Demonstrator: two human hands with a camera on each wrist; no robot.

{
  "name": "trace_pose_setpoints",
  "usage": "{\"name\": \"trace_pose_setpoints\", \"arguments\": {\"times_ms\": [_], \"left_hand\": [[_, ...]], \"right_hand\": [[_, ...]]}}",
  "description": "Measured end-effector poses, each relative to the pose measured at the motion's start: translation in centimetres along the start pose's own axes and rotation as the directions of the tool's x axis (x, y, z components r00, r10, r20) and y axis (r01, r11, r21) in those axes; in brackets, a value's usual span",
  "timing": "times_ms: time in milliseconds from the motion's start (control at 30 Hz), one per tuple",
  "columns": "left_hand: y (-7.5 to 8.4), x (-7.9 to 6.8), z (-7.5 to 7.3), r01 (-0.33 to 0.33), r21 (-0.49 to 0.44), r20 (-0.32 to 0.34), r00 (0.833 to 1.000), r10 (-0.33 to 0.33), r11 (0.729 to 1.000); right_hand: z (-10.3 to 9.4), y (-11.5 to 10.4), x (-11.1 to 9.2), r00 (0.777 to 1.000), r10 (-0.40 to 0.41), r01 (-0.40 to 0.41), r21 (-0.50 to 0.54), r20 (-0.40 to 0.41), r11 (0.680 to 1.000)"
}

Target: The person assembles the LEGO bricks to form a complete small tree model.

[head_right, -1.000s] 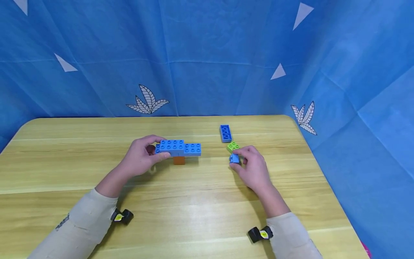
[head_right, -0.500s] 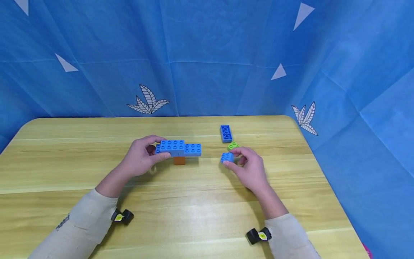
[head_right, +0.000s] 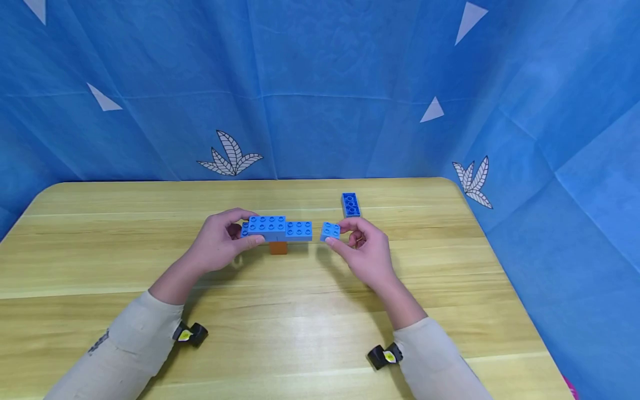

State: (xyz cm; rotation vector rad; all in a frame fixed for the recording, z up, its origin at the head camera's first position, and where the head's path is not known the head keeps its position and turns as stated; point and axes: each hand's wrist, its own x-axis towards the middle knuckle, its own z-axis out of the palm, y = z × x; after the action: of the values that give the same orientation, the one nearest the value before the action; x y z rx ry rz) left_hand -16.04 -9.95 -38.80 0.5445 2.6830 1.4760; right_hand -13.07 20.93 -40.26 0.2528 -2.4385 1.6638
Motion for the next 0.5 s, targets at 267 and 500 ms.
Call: {"name": "trace_pose_setpoints", "arguments": {"times_ms": [267,500], "left_hand": [[-0.1,0.1,0.0,0.015,-0.004,0.006,1.0,-0.015,1.0],[0.0,0.1,-0.1,0.015,-0.011,0.014,1.0,-0.015,1.0]], "right_hand": [[1.9,-1.0,1.3,0.997,-0.071,0.071,0.049,0.007,0.996],[3.2,-3.7,1.5,0.995,-0.092,0.09,0.054,0.043,0.994]]}}
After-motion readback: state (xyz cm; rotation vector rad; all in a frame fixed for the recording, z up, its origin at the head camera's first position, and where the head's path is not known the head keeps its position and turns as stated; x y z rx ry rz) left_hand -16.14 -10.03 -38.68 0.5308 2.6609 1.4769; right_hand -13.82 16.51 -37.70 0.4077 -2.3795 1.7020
